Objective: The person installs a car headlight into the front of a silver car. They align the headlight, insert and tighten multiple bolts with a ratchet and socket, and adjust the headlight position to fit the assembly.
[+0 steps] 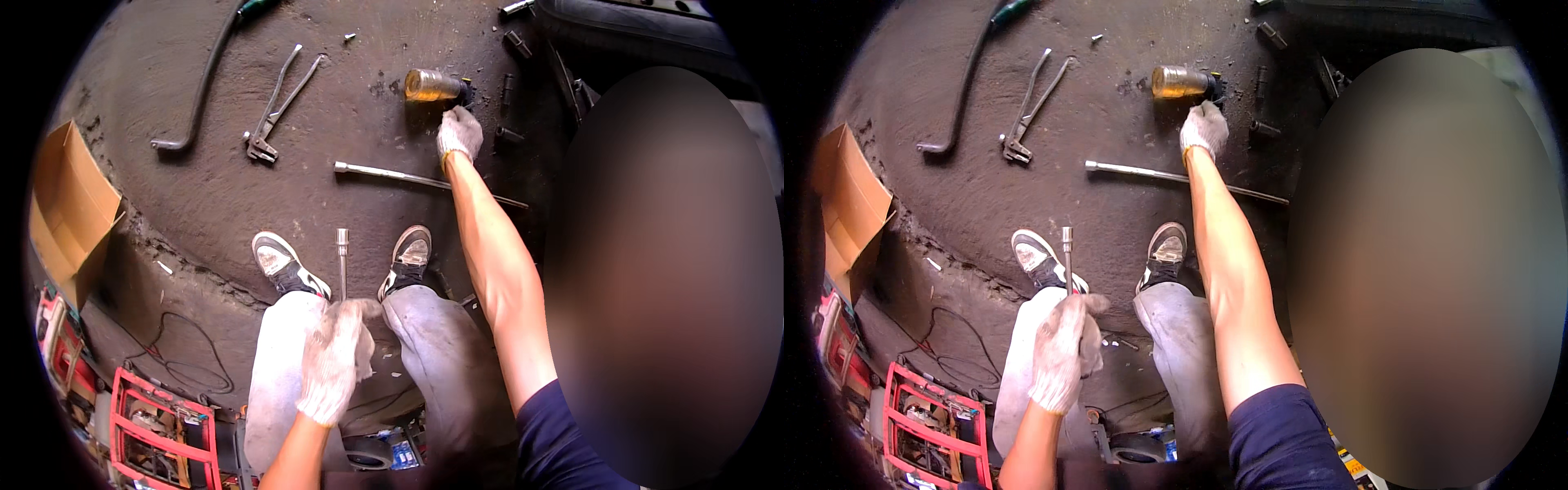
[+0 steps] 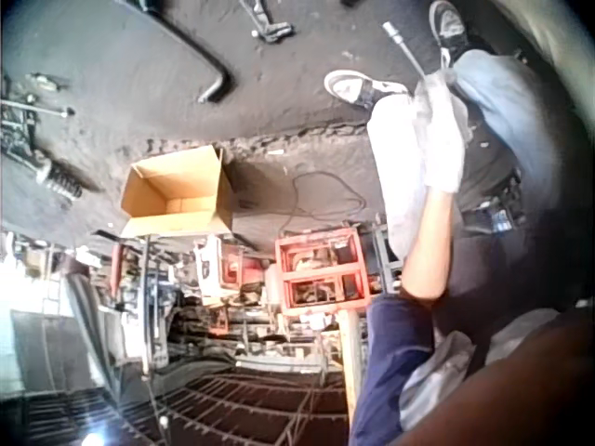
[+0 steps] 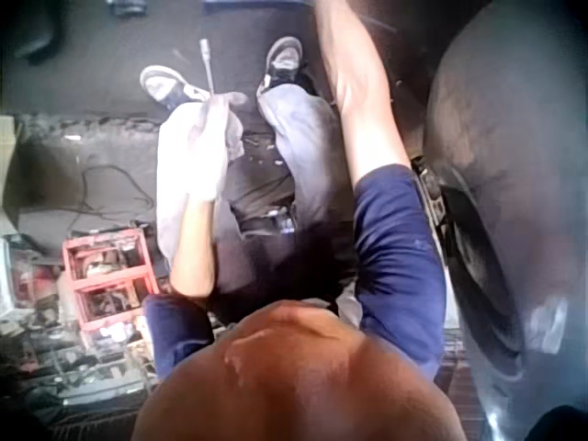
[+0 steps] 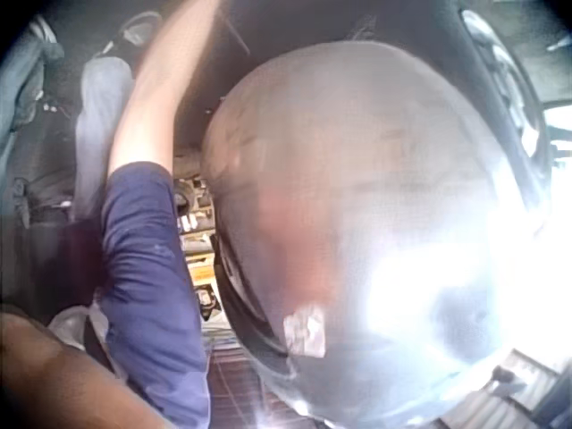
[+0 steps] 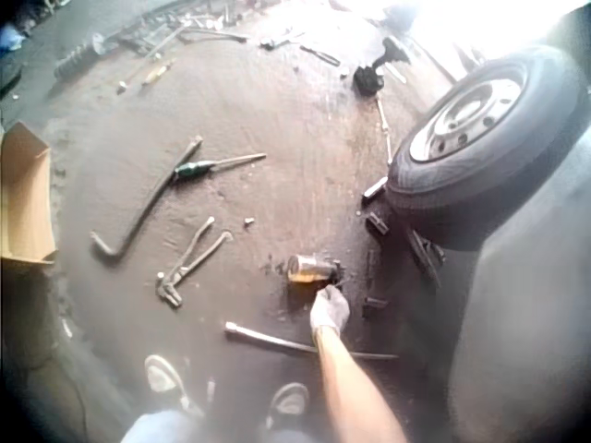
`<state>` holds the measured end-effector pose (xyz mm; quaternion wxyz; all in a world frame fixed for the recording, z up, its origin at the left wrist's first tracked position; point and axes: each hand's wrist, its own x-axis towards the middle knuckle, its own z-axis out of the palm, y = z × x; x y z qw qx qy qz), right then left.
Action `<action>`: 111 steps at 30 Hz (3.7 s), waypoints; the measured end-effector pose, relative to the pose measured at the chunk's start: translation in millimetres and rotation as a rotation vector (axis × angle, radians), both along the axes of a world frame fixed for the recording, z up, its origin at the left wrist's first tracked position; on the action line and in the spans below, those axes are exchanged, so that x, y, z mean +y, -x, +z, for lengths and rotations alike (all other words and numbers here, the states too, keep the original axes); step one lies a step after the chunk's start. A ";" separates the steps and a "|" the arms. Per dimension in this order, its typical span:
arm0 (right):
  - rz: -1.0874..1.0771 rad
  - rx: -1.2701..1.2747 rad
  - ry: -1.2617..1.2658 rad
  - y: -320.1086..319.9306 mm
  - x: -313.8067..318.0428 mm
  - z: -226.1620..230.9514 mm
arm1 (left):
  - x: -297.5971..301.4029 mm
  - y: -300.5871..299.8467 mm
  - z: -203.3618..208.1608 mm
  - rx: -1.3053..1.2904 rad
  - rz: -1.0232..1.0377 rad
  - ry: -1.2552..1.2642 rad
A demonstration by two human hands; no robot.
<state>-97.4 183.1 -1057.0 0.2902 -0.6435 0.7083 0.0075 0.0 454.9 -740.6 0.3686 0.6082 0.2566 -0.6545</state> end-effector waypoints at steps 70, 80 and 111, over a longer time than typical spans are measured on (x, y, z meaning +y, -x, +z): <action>-0.079 -0.406 0.645 -52.6 115.2 840.2 | -157.6 -124.6 452.9 0.267 0.104 0.463; -0.382 0.384 0.880 -92.8 7.1 821.3 | -323.8 -177.0 460.2 0.238 -0.634 0.693; -1.534 -0.495 0.779 -155.2 -99.4 824.9 | -411.9 -191.3 377.7 -0.015 -1.320 1.201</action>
